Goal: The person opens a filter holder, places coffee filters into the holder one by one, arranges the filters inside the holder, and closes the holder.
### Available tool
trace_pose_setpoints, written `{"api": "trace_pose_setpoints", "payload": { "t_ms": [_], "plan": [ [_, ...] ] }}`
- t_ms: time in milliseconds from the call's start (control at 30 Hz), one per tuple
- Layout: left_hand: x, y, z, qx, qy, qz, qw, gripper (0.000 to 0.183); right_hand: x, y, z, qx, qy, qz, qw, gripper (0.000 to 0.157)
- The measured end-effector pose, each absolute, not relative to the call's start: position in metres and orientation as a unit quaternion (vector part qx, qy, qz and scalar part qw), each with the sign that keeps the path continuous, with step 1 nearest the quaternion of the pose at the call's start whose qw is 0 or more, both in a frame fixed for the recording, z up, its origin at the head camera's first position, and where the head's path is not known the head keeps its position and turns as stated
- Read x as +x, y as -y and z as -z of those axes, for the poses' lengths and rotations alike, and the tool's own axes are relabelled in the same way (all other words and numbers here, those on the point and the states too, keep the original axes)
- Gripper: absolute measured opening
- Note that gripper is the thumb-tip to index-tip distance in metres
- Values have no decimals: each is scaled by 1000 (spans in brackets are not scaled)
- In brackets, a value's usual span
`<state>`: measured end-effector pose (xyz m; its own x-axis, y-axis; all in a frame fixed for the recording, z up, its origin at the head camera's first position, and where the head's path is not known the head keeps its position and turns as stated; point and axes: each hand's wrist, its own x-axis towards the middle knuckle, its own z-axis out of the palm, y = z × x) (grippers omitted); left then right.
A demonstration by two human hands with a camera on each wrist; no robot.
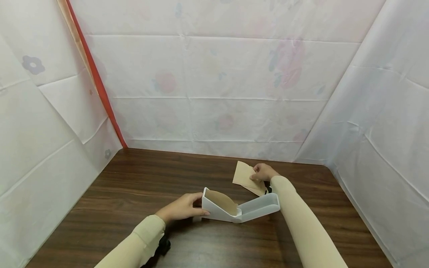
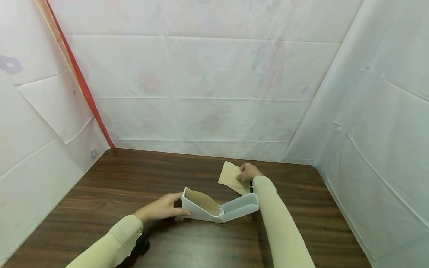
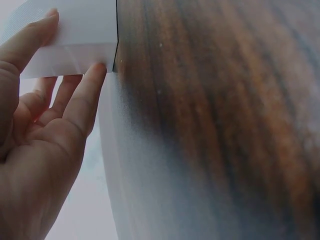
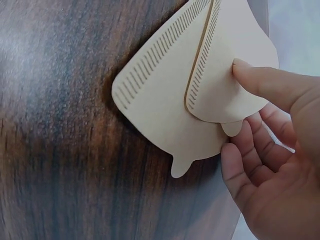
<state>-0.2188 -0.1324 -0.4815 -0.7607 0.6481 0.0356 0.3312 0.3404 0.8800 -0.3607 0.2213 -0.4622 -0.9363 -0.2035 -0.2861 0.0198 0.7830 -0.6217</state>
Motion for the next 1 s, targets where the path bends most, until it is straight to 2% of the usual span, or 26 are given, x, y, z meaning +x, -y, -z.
{"api": "trace_pose_setpoints", "payload": {
  "t_ms": [133,367,767,1000],
  "plan": [
    [-219,132,481,306,-802,-488,160,37,-360,-223,463,-73,-922,344,163,34],
    [-220,133,482,304,-805,-484,158,37,-358,-226,460,-106,-916,361,139,23],
    [-219,132,483,306,-804,-484,156,36,-356,-234,448,-101,-907,390,125,26],
    [-219,132,482,305,-807,-480,157,36,-350,-238,439,-139,-892,415,116,26]
  ]
}}
